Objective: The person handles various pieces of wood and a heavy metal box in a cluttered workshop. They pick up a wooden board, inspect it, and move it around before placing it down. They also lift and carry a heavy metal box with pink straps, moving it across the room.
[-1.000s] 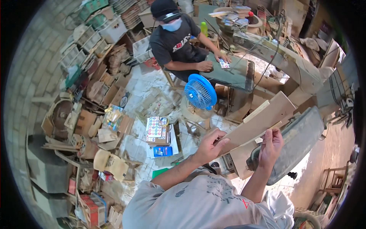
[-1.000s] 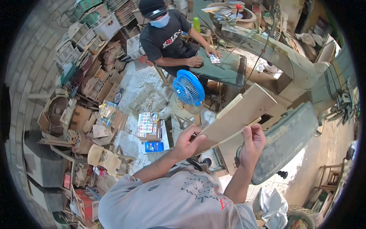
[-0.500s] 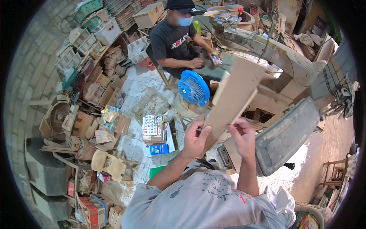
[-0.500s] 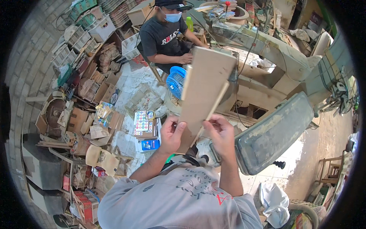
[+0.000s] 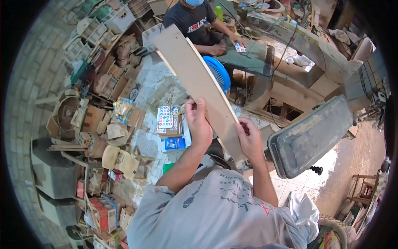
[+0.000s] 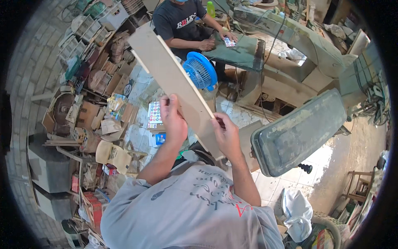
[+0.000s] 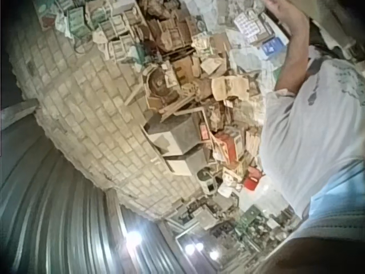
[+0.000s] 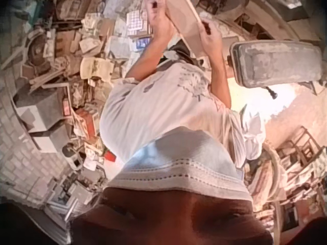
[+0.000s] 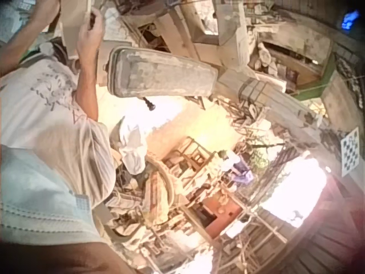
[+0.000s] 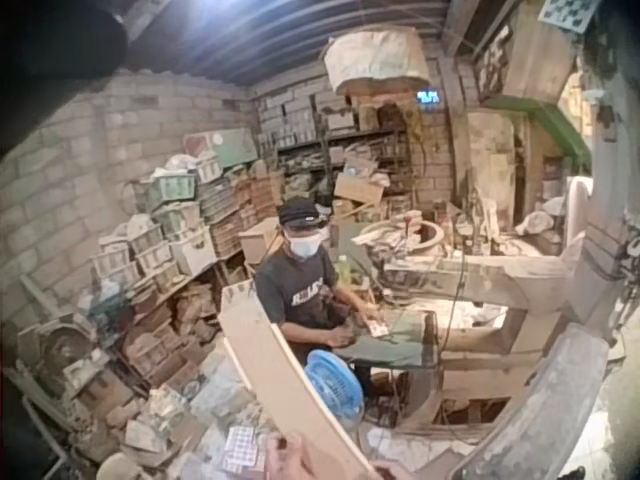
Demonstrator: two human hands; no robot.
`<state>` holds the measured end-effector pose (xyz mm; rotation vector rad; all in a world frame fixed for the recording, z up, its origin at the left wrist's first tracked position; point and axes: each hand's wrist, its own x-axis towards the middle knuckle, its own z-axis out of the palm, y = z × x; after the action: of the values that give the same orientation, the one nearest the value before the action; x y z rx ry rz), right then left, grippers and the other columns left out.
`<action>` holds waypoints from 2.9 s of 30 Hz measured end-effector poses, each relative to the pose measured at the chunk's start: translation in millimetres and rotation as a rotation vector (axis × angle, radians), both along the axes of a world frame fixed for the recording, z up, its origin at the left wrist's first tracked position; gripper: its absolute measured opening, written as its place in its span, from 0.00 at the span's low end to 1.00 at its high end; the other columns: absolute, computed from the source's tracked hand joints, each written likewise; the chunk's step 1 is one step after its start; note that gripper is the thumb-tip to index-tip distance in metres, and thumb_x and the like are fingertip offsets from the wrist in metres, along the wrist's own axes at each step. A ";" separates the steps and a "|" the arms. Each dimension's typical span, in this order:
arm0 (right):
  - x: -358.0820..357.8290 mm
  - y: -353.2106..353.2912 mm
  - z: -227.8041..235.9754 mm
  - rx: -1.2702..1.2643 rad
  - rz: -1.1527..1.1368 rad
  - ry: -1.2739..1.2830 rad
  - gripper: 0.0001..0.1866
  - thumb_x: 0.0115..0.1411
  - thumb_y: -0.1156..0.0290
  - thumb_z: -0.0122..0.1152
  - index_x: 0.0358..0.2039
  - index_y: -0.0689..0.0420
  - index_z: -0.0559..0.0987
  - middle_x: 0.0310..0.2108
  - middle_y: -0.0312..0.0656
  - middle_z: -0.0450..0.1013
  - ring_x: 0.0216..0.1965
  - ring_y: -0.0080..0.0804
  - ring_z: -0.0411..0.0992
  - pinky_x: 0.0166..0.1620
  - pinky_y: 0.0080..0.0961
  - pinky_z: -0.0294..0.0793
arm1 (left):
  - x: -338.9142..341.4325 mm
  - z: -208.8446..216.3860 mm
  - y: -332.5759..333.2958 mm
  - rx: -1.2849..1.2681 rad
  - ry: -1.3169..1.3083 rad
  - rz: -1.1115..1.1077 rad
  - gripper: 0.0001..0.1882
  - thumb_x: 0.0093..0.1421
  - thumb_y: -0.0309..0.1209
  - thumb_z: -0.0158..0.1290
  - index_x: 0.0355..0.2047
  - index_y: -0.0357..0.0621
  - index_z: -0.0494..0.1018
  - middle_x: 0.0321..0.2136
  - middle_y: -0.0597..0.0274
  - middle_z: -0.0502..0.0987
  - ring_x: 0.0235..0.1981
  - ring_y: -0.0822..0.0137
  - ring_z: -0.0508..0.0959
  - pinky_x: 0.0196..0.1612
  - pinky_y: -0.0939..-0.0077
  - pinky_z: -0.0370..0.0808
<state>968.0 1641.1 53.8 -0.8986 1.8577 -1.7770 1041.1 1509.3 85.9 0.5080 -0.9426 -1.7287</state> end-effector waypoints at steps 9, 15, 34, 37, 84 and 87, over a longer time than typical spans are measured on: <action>-18.4 2.1 -6.3 0.113 -0.057 0.153 0.11 0.62 0.72 0.47 0.40 0.65 0.72 0.29 0.43 0.72 0.33 0.25 0.68 0.40 0.21 0.67 | 4.1 -8.4 -37.9 0.171 -0.115 -0.322 0.13 0.62 0.32 0.46 0.46 0.44 0.66 0.38 0.67 0.73 0.36 0.76 0.74 0.38 0.75 0.73; -24.4 -16.1 -7.3 0.251 -0.034 0.130 0.11 0.62 0.72 0.48 0.41 0.65 0.72 0.30 0.45 0.72 0.33 0.26 0.68 0.40 0.22 0.67 | -12.4 -29.5 -75.0 0.349 -0.004 -0.254 0.14 0.63 0.34 0.44 0.47 0.43 0.66 0.40 0.64 0.74 0.42 0.70 0.74 0.47 0.73 0.70; -55.1 -124.7 -6.6 0.421 -0.022 -0.176 0.13 0.60 0.73 0.53 0.44 0.64 0.74 0.31 0.40 0.74 0.32 0.19 0.69 0.37 0.19 0.69 | -72.5 -51.5 -216.8 0.586 0.075 -0.384 0.28 0.65 0.52 0.29 0.50 0.41 0.63 0.42 0.53 0.72 0.42 0.57 0.73 0.47 0.62 0.70; -60.8 -127.2 -10.8 0.451 -0.021 -0.164 0.13 0.61 0.72 0.50 0.44 0.64 0.74 0.32 0.41 0.75 0.33 0.23 0.69 0.39 0.21 0.69 | -82.9 -64.1 -228.1 0.596 0.055 -0.402 0.27 0.66 0.50 0.29 0.50 0.41 0.63 0.42 0.53 0.72 0.42 0.58 0.73 0.47 0.61 0.70; -31.1 -94.2 20.8 0.341 -0.141 0.667 0.11 0.46 0.76 0.63 0.32 0.60 0.74 0.33 0.44 0.70 0.37 0.41 0.67 0.40 0.33 0.67 | -85.1 -27.9 -206.9 0.393 0.206 -0.288 0.36 0.62 0.58 0.22 0.57 0.42 0.56 0.51 0.51 0.65 0.53 0.53 0.65 0.57 0.45 0.59; -34.0 -74.4 16.2 0.280 -0.507 0.545 0.17 0.45 0.78 0.64 0.38 0.59 0.73 0.37 0.44 0.70 0.40 0.40 0.67 0.42 0.31 0.67 | -79.6 -26.3 -210.8 0.393 0.157 -0.160 0.35 0.63 0.56 0.21 0.56 0.40 0.57 0.50 0.50 0.66 0.51 0.54 0.67 0.57 0.48 0.60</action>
<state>934.0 1566.6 70.0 -0.9195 2.8096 -1.5551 961.5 1298.5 59.6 0.5502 -0.5431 -2.0804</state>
